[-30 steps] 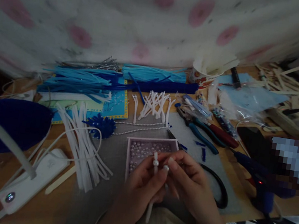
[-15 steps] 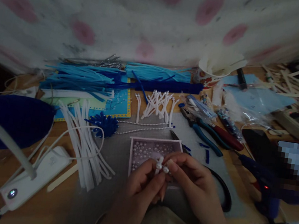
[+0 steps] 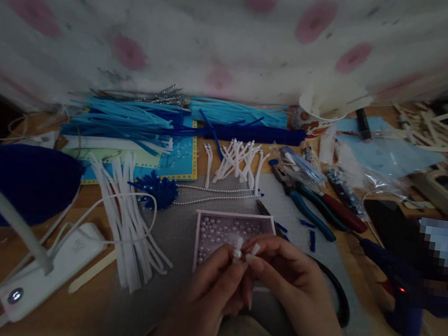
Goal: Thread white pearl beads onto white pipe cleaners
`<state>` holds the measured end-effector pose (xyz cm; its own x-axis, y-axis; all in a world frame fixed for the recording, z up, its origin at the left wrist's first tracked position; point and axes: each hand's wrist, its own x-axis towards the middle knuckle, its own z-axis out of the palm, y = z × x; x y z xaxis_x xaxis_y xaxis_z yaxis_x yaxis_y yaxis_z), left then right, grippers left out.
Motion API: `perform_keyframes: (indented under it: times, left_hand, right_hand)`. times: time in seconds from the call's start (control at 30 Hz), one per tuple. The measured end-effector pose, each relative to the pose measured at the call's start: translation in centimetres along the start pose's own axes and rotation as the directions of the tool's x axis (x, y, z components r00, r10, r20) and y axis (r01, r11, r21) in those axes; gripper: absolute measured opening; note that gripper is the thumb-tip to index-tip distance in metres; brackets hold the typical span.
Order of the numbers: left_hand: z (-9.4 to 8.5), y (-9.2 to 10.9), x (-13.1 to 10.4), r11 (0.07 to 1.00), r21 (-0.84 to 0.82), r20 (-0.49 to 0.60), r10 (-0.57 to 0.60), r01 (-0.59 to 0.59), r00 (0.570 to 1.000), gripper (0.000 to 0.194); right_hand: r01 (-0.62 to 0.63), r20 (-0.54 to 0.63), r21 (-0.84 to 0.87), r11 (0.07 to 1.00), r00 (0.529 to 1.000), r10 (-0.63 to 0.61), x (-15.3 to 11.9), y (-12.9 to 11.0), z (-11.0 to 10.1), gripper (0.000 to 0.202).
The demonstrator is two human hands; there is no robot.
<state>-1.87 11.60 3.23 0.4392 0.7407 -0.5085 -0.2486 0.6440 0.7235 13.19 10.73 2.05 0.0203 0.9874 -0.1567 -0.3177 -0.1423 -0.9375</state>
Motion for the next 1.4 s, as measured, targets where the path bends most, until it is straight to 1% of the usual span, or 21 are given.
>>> perform_keyframes:
  times: [0.07,0.13,0.2,0.3,0.33,0.37,0.4,0.43,0.47,0.5,0.53,0.57,0.6,0.63,0.7,0.87,1.0,1.13,1.23,1.33,1.4]
  left_hand:
    - [0.1,0.3,-0.2,1.000,-0.006,-0.041,-0.010,0.010,0.999,0.052]
    - [0.0,0.4,-0.5,1.000,0.003,-0.069,-0.004,0.005,0.998,0.051]
    - [-0.6,0.4,-0.9,1.000,0.007,-0.097,-0.005,0.005,0.995,0.049]
    - [-2.2,0.3,-1.6,0.998,-0.060,-0.240,-0.001,-0.014,0.971,0.042]
    - [-2.7,0.3,-1.7,0.994,-0.105,-0.303,0.001,-0.034,0.953,0.038]
    - [-3.3,0.3,-1.9,0.989,-0.136,-0.340,0.012,-0.062,0.940,0.035]
    - [-3.7,0.3,-1.9,0.984,-0.155,-0.362,0.028,-0.090,0.932,0.032]
    - [-4.1,0.3,-1.9,0.980,-0.165,-0.377,0.042,-0.112,0.925,0.031]
    - [-4.5,0.4,-1.9,0.978,-0.164,-0.388,0.059,-0.131,0.920,0.030]
    - [-4.7,0.4,-1.8,0.976,-0.161,-0.398,0.074,-0.149,0.914,0.031]
    - [-4.9,0.5,-1.8,0.974,-0.157,-0.403,0.085,-0.160,0.911,0.032]
    - [-5.1,0.5,-1.8,0.974,-0.155,-0.402,0.094,-0.168,0.911,0.032]
    - [-5.2,0.5,-1.8,0.973,-0.154,-0.397,0.099,-0.173,0.913,0.032]
    - [-5.2,0.5,-1.8,0.971,-0.157,-0.392,0.104,-0.178,0.914,0.031]
    - [-5.1,0.4,-2.0,0.968,-0.179,-0.406,0.089,-0.174,0.910,0.030]
    - [-3.8,0.6,-2.5,0.956,-0.275,-0.444,-0.031,-0.103,0.896,0.038]
    - [-3.2,1.1,-2.3,0.970,-0.238,-0.409,-0.056,-0.047,0.911,0.040]
    - [-3.6,1.0,-2.2,0.979,-0.200,-0.365,-0.038,-0.039,0.930,0.035]
    - [-4.4,0.1,-2.5,0.968,-0.252,-0.339,-0.076,-0.012,0.938,0.036]
    - [-5.3,-1.2,-2.4,0.955,-0.267,-0.333,-0.214,0.126,0.918,0.038]
    - [-5.7,-1.8,-2.2,0.954,-0.253,-0.326,-0.238,0.158,0.915,0.030]
  right_hand:
    - [-0.011,0.025,-0.025,1.000,1.000,0.011,0.0,-0.1,-0.1,0.006]
    - [0.026,0.008,-0.130,0.991,1.000,-0.025,0.0,-0.3,-0.4,0.007]
    - [0.086,-0.068,-0.277,0.957,0.992,-0.109,-0.1,-0.8,-1.1,0.008]
    - [0.139,-0.221,-0.458,0.878,0.939,-0.263,-0.3,-1.7,-2.8,0.010]
    - [0.159,-0.223,-0.516,0.842,0.924,-0.312,-0.3,-2.1,-3.3,0.009]
    - [0.197,-0.174,-0.587,0.786,0.917,-0.359,-0.3,-2.3,-3.8,0.008]
    - [0.251,-0.070,-0.667,0.701,0.916,-0.395,-0.2,-2.6,-4.2,0.008]
    - [0.324,0.075,-0.745,0.584,0.910,-0.408,0.1,-2.7,-4.4,0.010]
    - [0.402,0.236,-0.806,0.435,0.891,-0.387,0.4,-2.8,-4.5,0.011]
    - [0.473,0.382,-0.839,0.268,0.864,-0.327,0.9,-2.8,-4.3,0.011]
    - [0.520,0.487,-0.848,0.098,0.840,-0.239,1.4,-2.7,-4.0,0.011]
    - [0.537,0.540,-0.841,-0.061,0.830,-0.137,2.0,-2.5,-3.5,0.010]
    - [0.526,0.543,-0.828,-0.197,0.838,-0.046,2.6,-2.3,-2.9,0.009]
    - [0.499,0.516,-0.813,-0.300,0.856,0.023,3.1,-2.1,-2.2,0.010]
    - [0.440,0.443,-0.801,-0.405,0.892,0.093,4.0,-1.6,-1.0,0.012]
    - [0.391,0.377,-0.818,-0.422,0.918,0.119,4.5,-0.9,0.6,0.011]
    - [0.369,0.347,-0.839,-0.400,0.929,0.128,4.3,-0.4,0.7,0.015]
    - [0.363,0.341,-0.861,-0.356,0.932,0.125,4.5,0.3,1.1,0.015]
    - [0.356,0.342,-0.877,-0.322,0.934,0.102,4.6,0.1,1.4,0.013]
    - [0.381,0.377,-0.882,-0.277,0.924,0.071,3.3,-1.5,0.1,0.011]
    - [0.328,0.348,-0.916,-0.232,0.936,-0.052,1.5,-3.3,-2.8,0.015]
